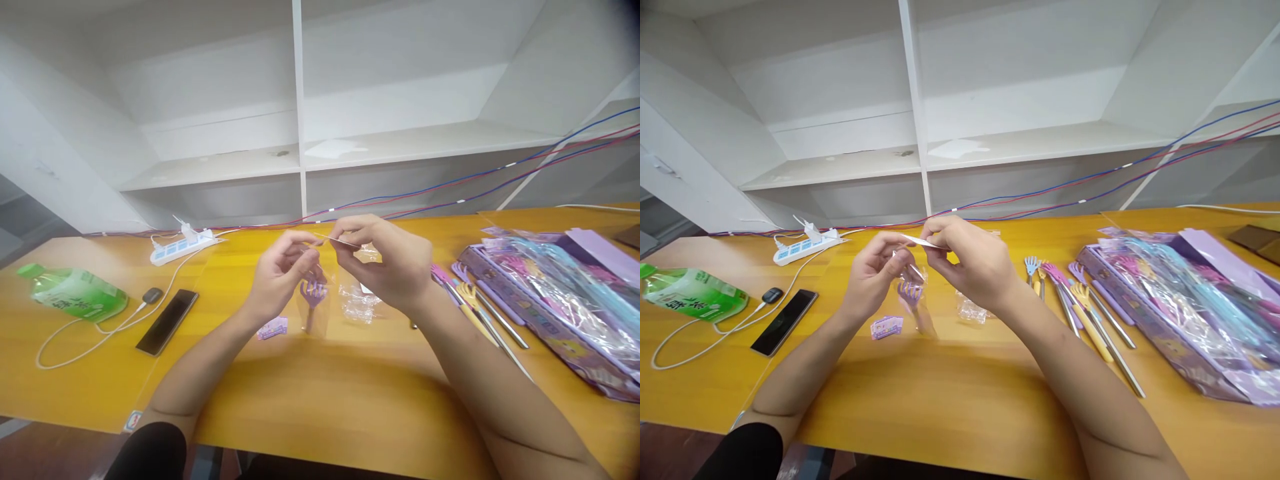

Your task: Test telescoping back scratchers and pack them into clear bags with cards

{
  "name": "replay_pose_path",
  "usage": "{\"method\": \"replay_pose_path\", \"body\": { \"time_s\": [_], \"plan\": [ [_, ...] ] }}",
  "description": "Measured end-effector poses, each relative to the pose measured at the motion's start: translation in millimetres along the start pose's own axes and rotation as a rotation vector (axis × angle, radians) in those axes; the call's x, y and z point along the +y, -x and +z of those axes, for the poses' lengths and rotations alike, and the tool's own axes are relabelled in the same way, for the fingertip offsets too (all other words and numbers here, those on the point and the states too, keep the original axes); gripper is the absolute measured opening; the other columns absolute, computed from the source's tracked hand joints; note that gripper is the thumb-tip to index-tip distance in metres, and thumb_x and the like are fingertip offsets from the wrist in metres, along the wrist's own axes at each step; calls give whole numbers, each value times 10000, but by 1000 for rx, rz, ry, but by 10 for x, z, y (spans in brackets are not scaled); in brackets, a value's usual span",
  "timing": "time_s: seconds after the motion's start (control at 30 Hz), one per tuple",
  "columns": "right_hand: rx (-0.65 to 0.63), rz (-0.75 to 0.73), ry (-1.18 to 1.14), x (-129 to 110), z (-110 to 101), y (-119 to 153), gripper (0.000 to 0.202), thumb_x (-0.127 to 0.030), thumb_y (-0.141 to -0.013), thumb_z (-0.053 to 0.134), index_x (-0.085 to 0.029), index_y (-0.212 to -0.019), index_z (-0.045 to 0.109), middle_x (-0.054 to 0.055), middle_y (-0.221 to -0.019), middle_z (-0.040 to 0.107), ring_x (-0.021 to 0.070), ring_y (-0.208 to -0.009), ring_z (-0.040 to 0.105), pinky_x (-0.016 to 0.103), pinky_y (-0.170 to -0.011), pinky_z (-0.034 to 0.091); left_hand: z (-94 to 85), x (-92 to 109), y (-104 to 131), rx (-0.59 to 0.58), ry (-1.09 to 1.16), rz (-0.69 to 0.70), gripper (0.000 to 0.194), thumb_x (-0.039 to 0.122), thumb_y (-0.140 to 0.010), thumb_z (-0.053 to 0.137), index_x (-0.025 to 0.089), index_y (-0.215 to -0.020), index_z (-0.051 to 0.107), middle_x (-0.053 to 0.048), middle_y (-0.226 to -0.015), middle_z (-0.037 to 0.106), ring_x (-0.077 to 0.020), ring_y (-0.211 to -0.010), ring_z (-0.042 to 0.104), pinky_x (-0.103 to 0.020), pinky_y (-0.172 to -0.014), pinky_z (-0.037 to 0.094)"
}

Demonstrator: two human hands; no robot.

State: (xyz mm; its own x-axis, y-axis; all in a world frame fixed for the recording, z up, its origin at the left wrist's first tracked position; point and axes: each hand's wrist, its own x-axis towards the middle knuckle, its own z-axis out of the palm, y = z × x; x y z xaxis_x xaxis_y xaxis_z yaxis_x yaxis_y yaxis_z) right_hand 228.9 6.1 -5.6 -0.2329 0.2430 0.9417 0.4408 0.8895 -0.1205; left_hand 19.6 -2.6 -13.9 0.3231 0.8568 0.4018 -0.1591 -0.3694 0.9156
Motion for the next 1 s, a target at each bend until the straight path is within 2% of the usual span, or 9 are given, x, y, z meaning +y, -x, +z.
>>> {"method": "replay_pose_path", "body": {
  "time_s": [0.13,0.23,0.4,0.53,0.6,0.7,0.8,1.0],
  "plan": [
    [-14,39,-25,-46,-8,-31,173,-91,-1004,681,-256,-1053,670,-16,-1003,807,109,-820,763,236,-727,619,-14,34,6,53,30,-9,296,473,-1022,767,186,-964,725,-27,-835,746,-165,-690,780,-260,-624,657],
    [-22,66,23,-100,-26,-68,166,-111,-1036,684,-247,-1129,701,-11,-1003,809,97,-793,751,226,-704,592,-32,70,22,68,70,-18,278,446,-1009,788,182,-945,729,-33,-846,761,-179,-715,793,-293,-645,696],
    [-57,199,5,-249,-73,-105,216,-140,-1113,556,-240,-1190,732,35,-1032,761,123,-834,714,286,-735,585,-50,160,60,75,118,-14,264,423,-1002,799,177,-933,733,-36,-836,764,-180,-735,799,-293,-653,711],
    [87,278,-85,-388,-125,-70,251,-160,-1107,559,-268,-1205,763,61,-1068,666,135,-813,682,342,-722,618,-48,217,89,104,106,-8,267,396,-957,855,176,-910,711,-40,-842,773,-174,-763,795,-296,-686,725],
    [128,288,-128,-446,-150,-47,265,-149,-1098,557,-276,-1212,760,62,-1059,637,138,-790,673,346,-666,615,-46,237,100,102,128,-7,257,372,-958,857,182,-899,693,-38,-852,779,-172,-785,796,-303,-705,733],
    [110,241,-156,-507,-161,-36,266,-123,-1059,621,-280,-1234,747,62,-1059,635,145,-780,670,338,-604,609,-40,270,110,83,181,-13,235,345,-976,840,188,-895,685,-39,-881,790,-178,-846,809,-322,-758,744],
    [66,200,-178,-527,-121,-52,268,-84,-1009,694,-263,-1206,724,51,-1032,681,163,-857,674,329,-644,635,-27,308,108,50,228,-41,254,372,-981,834,185,-900,683,-54,-930,811,-210,-925,827,-383,-835,751],
    [93,311,-248,-429,6,-29,120,-156,-1031,709,-243,-1110,687,37,-1007,664,147,-861,674,298,-636,626,-5,326,83,11,306,-127,302,403,-990,819,187,-893,632,-73,-982,832,-246,-996,834,-474,-939,724]
  ]
}}
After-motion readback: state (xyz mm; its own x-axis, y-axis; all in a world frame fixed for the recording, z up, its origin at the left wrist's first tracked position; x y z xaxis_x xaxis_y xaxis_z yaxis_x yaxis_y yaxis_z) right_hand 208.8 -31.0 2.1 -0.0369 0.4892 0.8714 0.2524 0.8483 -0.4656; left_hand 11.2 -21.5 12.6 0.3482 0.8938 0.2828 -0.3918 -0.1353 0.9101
